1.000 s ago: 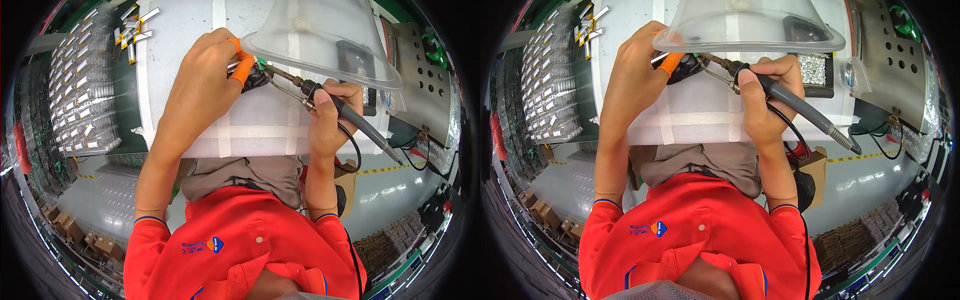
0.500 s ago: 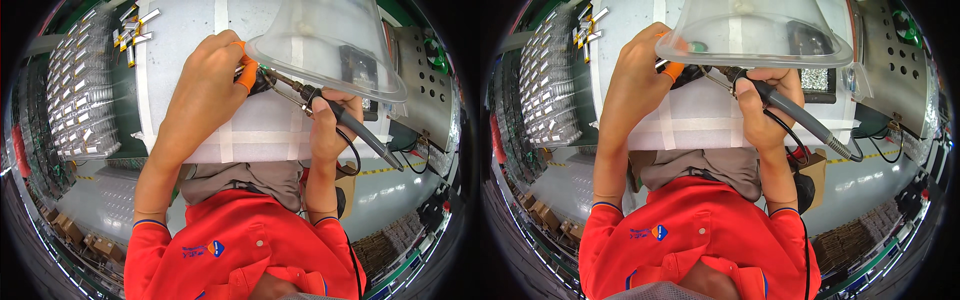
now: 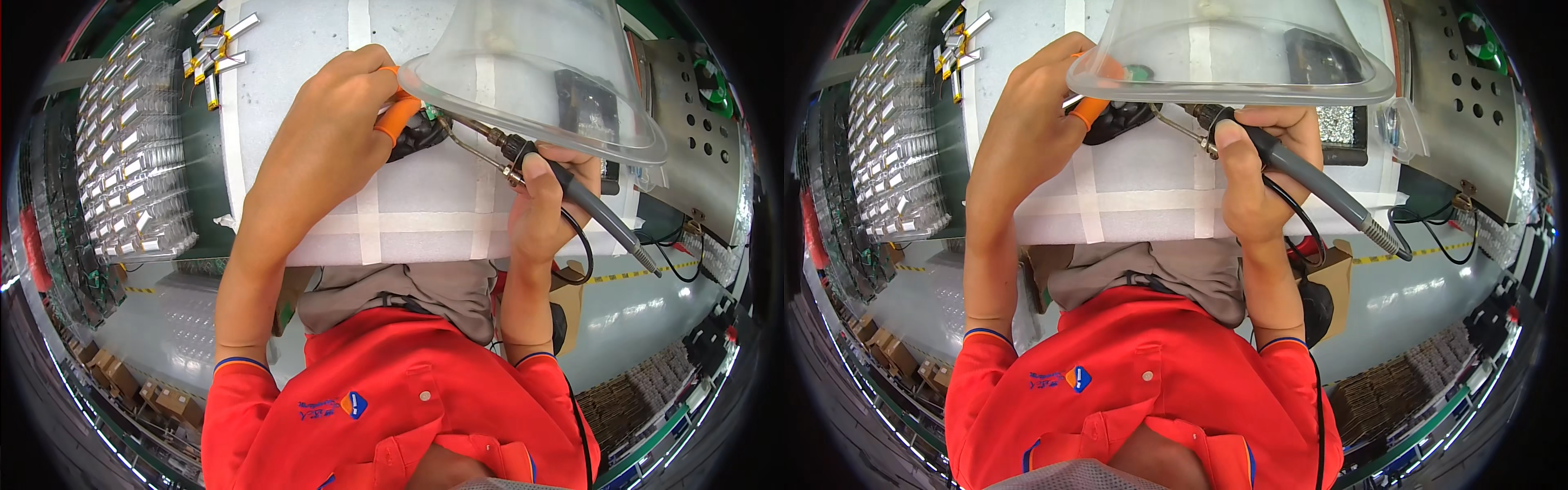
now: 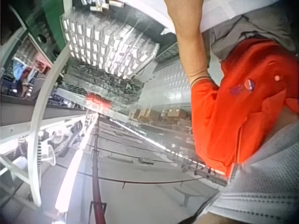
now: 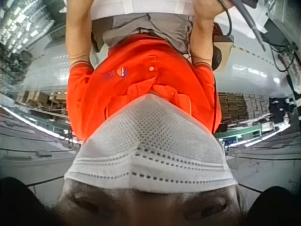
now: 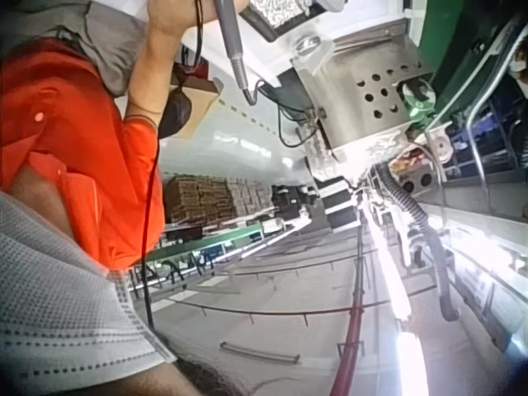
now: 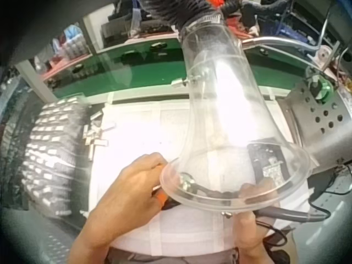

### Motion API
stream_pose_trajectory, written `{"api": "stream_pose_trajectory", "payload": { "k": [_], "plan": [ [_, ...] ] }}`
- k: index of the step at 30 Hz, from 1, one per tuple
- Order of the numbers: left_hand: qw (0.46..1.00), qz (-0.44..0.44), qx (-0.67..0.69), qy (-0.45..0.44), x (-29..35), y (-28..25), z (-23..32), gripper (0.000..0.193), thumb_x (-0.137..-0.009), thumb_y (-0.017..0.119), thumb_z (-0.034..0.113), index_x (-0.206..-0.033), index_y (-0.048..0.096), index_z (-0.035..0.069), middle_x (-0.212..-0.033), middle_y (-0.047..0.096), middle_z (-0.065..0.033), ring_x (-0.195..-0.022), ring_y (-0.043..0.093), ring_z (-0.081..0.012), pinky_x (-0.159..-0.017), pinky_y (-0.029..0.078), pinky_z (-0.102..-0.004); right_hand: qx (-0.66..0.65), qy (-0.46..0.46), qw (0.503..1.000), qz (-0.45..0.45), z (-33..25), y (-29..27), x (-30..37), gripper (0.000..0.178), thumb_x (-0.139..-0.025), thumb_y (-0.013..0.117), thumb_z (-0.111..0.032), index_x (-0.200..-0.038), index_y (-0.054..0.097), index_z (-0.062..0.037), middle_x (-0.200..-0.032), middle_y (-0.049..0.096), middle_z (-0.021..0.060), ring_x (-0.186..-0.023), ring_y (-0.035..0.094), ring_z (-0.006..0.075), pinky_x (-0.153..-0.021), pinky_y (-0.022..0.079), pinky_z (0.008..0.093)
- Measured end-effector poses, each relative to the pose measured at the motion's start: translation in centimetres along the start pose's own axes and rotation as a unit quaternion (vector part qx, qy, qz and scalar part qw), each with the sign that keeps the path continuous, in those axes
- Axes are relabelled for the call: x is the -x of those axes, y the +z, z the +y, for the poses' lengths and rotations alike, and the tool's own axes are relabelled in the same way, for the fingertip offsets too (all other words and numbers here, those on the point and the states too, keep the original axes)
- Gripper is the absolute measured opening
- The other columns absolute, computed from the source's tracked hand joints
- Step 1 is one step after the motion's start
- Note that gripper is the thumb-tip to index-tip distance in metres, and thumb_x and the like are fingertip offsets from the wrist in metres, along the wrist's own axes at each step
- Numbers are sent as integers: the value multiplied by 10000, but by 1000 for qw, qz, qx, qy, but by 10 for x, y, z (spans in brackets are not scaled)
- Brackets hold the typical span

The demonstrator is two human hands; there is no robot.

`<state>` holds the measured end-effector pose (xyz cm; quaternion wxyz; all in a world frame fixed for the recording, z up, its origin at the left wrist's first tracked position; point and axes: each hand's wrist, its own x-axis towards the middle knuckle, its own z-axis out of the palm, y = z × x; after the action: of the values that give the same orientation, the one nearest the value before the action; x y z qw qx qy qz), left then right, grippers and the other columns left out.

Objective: Soldering electronic components onto circuit boards at an assembly station.

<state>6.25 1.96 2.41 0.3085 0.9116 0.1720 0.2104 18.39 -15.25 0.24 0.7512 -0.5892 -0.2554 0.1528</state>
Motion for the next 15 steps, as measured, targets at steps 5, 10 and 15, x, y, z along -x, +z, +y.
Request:
{"api": "stream_pose_trajectory", "payload": {
  "k": [5,10,15],
  "plan": [
    [1000,-10,7,-6,-1,0,-1,88,-772,718,-10,-827,661,-48,-816,601,-150,-763,595,-344,-681,482,-418,-6,-2,1000,-6,1,1,-1,178,-862,668,-23,-962,523,4,-756,602,42,-624,505,48,-582,413,191],
    [1000,-5,14,-9,-1,-1,0,93,-758,712,-30,-845,680,-43,-806,607,-149,-758,603,-343,-676,486,-421,-10,6,1000,-12,0,1,1,174,-867,674,-32,-958,529,1,-757,607,44,-629,517,51,-581,418,194],
    [1000,-1,2,-13,-1,0,3,119,-733,700,-56,-851,691,-44,-822,622,-154,-781,619,-345,-697,508,-416,8,-10,1000,-23,1,1,1,178,-855,680,-30,-951,534,4,-772,601,45,-633,521,55,-585,426,200]
  ]
}}
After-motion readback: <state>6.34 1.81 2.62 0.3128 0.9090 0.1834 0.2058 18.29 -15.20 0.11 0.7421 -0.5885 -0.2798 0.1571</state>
